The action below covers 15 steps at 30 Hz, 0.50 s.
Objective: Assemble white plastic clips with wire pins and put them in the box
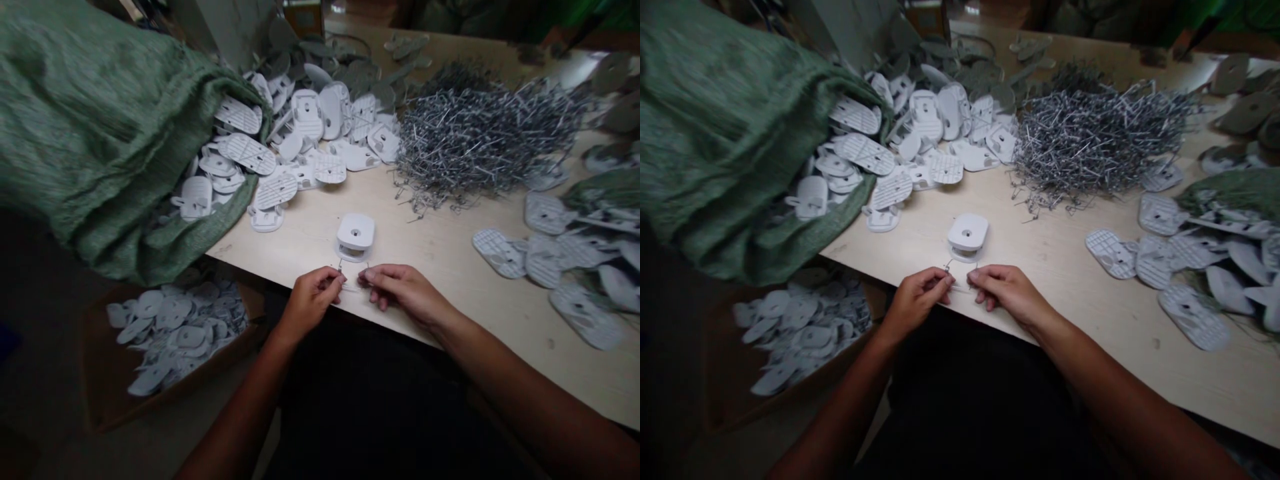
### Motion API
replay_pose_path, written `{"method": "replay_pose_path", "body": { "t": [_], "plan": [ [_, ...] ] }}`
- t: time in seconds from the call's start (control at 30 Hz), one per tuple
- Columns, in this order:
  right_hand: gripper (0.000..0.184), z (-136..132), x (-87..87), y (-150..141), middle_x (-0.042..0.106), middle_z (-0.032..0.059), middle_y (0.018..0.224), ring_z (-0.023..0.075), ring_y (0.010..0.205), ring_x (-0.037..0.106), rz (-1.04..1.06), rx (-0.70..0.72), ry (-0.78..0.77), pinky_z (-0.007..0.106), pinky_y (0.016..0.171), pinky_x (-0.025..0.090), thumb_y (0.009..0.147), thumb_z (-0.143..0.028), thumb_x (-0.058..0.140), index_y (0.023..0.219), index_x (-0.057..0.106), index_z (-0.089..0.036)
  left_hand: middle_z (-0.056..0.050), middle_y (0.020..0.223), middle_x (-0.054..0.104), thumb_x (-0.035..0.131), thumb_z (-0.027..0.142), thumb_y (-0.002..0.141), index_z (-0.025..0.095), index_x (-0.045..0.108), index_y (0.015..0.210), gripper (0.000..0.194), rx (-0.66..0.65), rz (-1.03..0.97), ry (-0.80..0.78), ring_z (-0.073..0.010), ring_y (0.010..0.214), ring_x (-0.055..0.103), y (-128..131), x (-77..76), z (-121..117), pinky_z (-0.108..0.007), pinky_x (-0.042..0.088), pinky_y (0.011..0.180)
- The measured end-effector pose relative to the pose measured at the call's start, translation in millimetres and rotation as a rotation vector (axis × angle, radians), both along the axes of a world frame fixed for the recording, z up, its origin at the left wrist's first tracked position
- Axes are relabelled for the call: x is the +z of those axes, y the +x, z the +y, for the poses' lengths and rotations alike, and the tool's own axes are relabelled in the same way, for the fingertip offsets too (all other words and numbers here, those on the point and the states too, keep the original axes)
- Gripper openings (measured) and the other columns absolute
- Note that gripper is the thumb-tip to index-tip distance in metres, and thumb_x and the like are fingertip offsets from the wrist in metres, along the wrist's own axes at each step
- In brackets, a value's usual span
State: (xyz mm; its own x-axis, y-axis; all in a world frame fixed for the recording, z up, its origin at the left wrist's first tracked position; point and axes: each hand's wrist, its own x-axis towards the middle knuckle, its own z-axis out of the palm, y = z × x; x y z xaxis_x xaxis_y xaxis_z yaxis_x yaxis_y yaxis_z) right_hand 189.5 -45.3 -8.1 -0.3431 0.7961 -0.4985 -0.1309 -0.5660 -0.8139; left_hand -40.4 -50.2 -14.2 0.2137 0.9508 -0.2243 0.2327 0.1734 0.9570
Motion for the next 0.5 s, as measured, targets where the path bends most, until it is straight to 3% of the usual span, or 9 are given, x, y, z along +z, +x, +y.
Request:
{"method": "replay_pose_path", "body": {
  "t": [0.2,0.5],
  "plan": [
    [0.043,2,-10.8,-14,0.074,0.0063,0.072,0.0111,0.055,0.061,-0.042,-0.089,0.095,0.021,0.052,0.051,0.082,-0.051,0.091,0.097,0.081,-0.012,0.001,0.071,0.065,0.064,0.041,0.101,0.020,0.074,0.092,0.025,-0.082,0.136,0.084,-0.0147,0.060,0.062,-6,1.9,13,-0.024,0.047,0.057],
    [0.037,14,-20.8,-20,0.079,0.0119,0.089,0.0136,0.065,0.071,-0.021,-0.120,0.019,0.023,0.061,0.063,0.079,-0.042,0.093,0.096,0.082,-0.011,0.001,0.071,0.064,0.060,0.040,0.102,0.020,0.073,0.093,0.025,-0.128,0.234,0.095,-0.0132,0.054,0.059,-12,1.3,28,-0.023,0.043,0.052]
  ]
}}
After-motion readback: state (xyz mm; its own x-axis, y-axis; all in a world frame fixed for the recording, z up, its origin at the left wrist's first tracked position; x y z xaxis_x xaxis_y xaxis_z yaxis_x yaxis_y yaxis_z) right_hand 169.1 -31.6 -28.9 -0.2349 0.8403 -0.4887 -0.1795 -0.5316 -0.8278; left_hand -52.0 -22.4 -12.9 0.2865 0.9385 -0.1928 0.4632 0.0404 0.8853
